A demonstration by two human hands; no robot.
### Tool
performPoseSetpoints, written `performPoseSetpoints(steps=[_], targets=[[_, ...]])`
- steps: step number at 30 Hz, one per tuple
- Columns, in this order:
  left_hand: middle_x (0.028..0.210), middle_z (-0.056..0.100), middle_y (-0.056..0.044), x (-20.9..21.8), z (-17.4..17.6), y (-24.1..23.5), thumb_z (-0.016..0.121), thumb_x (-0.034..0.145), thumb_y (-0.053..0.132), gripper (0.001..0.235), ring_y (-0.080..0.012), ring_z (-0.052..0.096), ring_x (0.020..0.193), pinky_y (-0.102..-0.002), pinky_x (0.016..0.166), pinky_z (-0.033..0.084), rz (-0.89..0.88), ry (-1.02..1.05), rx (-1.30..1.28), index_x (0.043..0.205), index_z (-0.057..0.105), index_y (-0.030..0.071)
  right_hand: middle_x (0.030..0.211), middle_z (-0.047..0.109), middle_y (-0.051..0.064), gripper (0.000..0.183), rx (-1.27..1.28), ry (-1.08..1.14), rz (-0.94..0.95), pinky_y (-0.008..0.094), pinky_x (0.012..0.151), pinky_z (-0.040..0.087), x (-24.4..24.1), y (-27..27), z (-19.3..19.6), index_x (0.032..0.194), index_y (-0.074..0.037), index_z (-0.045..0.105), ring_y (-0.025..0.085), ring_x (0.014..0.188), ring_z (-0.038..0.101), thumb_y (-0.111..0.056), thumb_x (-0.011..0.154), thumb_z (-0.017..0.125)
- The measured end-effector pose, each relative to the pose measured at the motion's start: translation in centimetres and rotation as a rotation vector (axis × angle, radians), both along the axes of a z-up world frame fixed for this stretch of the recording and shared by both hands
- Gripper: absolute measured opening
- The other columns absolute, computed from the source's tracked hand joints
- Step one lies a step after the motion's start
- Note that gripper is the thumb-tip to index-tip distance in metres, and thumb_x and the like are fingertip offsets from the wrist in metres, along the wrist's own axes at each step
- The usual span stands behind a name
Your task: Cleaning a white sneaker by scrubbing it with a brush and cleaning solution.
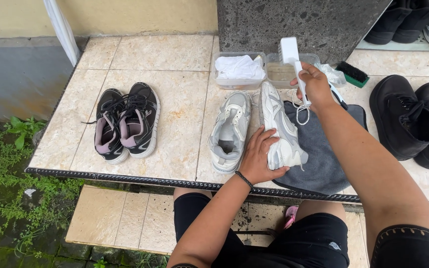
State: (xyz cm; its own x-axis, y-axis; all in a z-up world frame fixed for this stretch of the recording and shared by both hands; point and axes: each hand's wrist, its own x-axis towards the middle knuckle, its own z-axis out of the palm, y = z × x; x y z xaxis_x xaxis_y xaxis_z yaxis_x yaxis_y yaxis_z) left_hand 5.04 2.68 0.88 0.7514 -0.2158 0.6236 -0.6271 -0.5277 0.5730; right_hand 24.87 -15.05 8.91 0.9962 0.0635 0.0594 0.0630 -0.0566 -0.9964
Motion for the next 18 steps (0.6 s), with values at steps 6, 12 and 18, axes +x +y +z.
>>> performPoseSetpoints(steps=[6, 12, 18], targets=[[0.149, 0.043, -0.012, -0.4, 0.6, 0.1, 0.076, 0.074, 0.051, 0.081, -0.0483, 0.032, 0.145, -0.062, 0.118, 0.030, -0.003, 0.090, 0.035, 0.137, 0.042, 0.014, 0.082, 0.068, 0.016, 0.039, -0.023, -0.033, -0.008, 0.026, 0.034, 0.039, -0.2, -0.3, 0.9, 0.144, 0.005, 0.048, 0.015, 0.041, 0.055, -0.009, 0.107, 0.045], [0.152, 0.040, -0.013, -1.3, 2.5, 0.4, 0.075, 0.075, 0.056, 0.086, -0.0496, 0.026, 0.147, -0.069, 0.117, 0.023, -0.005, 0.181, 0.090, 0.141, 0.040, 0.013, 0.082, 0.068, 0.015, 0.038, 0.072, 0.026, 0.001, 0.027, 0.035, 0.041, -0.6, -2.4, 1.0, 0.142, 0.003, 0.050, 0.014, 0.042, 0.056, -0.014, 0.108, 0.046], [0.132, 0.059, -0.010, 1.3, 3.3, 0.4, 0.059, 0.101, 0.025, 0.030, -0.0382, 0.047, 0.137, -0.055, 0.120, 0.030, 0.014, 0.230, -0.256, 0.128, 0.056, 0.014, 0.121, 0.065, 0.019, 0.048, 0.282, 0.035, 0.163, 0.024, 0.057, 0.057, -10.9, -3.3, 4.7, 0.151, 0.007, 0.035, 0.012, 0.071, 0.066, -0.007, 0.105, 0.040]])
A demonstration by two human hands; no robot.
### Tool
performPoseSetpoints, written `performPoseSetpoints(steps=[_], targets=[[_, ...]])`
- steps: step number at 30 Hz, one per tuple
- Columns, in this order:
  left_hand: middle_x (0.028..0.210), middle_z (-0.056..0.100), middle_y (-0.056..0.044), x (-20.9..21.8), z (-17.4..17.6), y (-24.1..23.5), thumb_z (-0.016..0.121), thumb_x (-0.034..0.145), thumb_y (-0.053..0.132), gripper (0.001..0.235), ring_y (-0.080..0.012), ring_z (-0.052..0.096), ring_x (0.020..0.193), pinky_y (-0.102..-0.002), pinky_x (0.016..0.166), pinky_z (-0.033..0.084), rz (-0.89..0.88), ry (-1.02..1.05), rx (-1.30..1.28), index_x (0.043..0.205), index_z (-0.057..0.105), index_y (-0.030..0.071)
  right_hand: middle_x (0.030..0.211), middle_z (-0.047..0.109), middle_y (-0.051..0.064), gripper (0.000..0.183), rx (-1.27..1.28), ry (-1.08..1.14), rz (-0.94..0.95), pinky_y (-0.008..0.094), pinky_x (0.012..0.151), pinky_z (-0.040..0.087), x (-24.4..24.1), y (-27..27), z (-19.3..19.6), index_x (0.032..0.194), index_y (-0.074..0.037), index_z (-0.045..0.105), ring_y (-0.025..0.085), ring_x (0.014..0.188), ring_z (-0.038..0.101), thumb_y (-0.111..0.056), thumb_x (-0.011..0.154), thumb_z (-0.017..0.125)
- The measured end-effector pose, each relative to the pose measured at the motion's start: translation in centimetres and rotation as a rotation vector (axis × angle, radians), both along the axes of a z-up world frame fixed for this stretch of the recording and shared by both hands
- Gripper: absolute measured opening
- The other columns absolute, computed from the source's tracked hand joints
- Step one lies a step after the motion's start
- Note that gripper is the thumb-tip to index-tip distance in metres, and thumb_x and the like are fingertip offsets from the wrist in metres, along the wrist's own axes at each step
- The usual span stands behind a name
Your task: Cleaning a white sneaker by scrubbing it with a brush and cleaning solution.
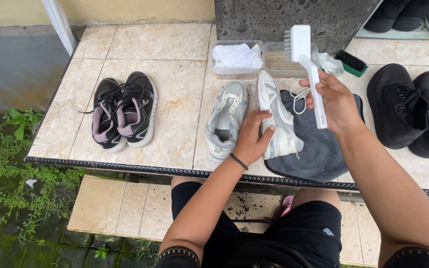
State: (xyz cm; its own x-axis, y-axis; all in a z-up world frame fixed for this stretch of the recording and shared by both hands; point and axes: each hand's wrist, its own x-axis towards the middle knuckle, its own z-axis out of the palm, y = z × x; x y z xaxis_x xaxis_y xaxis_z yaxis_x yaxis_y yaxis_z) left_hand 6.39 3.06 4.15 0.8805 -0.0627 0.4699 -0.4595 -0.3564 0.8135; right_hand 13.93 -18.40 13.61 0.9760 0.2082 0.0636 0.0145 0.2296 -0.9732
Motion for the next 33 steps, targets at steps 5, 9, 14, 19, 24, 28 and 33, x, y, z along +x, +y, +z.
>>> performPoseSetpoints(steps=[5, 9, 14, 19, 24, 28, 33], targets=[[0.136, 0.053, -0.018, 4.9, 2.3, 0.4, 0.048, 0.102, 0.010, 0.031, -0.0408, 0.046, 0.139, -0.056, 0.118, 0.032, 0.094, 0.097, -0.078, 0.132, 0.054, 0.012, 0.105, 0.060, 0.019, 0.051, -0.004, -0.019, -0.022, 0.022, 0.038, 0.044, -10.4, -0.6, 0.2, 0.149, 0.006, 0.034, 0.011, 0.052, 0.055, -0.006, 0.099, 0.040], [0.155, 0.033, -0.024, 10.1, 0.8, 0.5, 0.048, 0.102, 0.017, 0.042, -0.0492, 0.031, 0.147, -0.060, 0.117, 0.036, 0.211, 0.208, 0.165, 0.144, 0.048, 0.025, 0.094, 0.062, 0.020, 0.059, -0.016, -0.050, -0.051, 0.023, 0.032, 0.046, -17.3, 0.1, -1.3, 0.151, 0.007, 0.032, 0.012, 0.043, 0.058, 0.000, 0.093, 0.036], [0.164, 0.020, -0.021, 11.7, 0.6, -0.4, 0.051, 0.103, 0.041, 0.045, -0.0479, 0.022, 0.152, -0.062, 0.120, 0.032, 0.163, 0.243, 0.491, 0.145, 0.051, 0.027, 0.091, 0.061, 0.021, 0.058, -0.011, -0.041, -0.046, 0.023, 0.032, 0.046, -20.9, 1.8, -4.8, 0.149, 0.010, 0.031, 0.011, 0.039, 0.055, 0.004, 0.092, 0.035], [0.166, 0.011, -0.011, 12.7, -0.6, -1.2, 0.045, 0.100, 0.052, 0.048, -0.0417, 0.014, 0.153, -0.061, 0.117, 0.027, 0.093, 0.260, 0.582, 0.142, 0.050, 0.030, 0.092, 0.063, 0.014, 0.052, -0.073, 0.220, -0.138, 0.027, 0.035, 0.038, -26.0, 2.3, -5.7, 0.150, -0.001, 0.034, 0.015, 0.036, 0.042, -0.004, 0.098, 0.039], [0.165, 0.011, -0.013, 12.9, -0.9, -1.6, 0.046, 0.100, 0.049, 0.047, -0.0391, 0.017, 0.152, -0.061, 0.117, 0.028, 0.097, 0.232, 0.569, 0.140, 0.052, 0.026, 0.095, 0.065, 0.015, 0.051, 0.128, 0.077, -0.144, 0.025, 0.034, 0.038, -24.9, 0.8, -4.6, 0.147, 0.000, 0.038, 0.014, 0.036, 0.044, 0.002, 0.096, 0.040], [0.165, 0.011, -0.013, 12.9, -0.8, -1.4, 0.046, 0.100, 0.048, 0.045, -0.0392, 0.017, 0.152, -0.061, 0.116, 0.029, 0.088, 0.246, 0.548, 0.139, 0.053, 0.026, 0.095, 0.064, 0.013, 0.049, 0.137, 0.177, -0.164, 0.024, 0.034, 0.033, -20.9, 2.4, -2.3, 0.147, -0.006, 0.043, 0.012, 0.038, 0.044, -0.006, 0.098, 0.045], [0.165, 0.012, -0.013, 12.7, -1.1, -0.7, 0.043, 0.100, 0.051, 0.049, -0.0400, 0.017, 0.153, -0.057, 0.119, 0.027, 0.055, 0.250, 0.525, 0.143, 0.049, 0.028, 0.090, 0.063, 0.014, 0.047, 0.125, 0.260, -0.015, 0.025, 0.033, 0.032, -23.6, 3.9, -4.6, 0.148, -0.007, 0.041, 0.012, 0.034, 0.040, -0.009, 0.101, 0.045]])
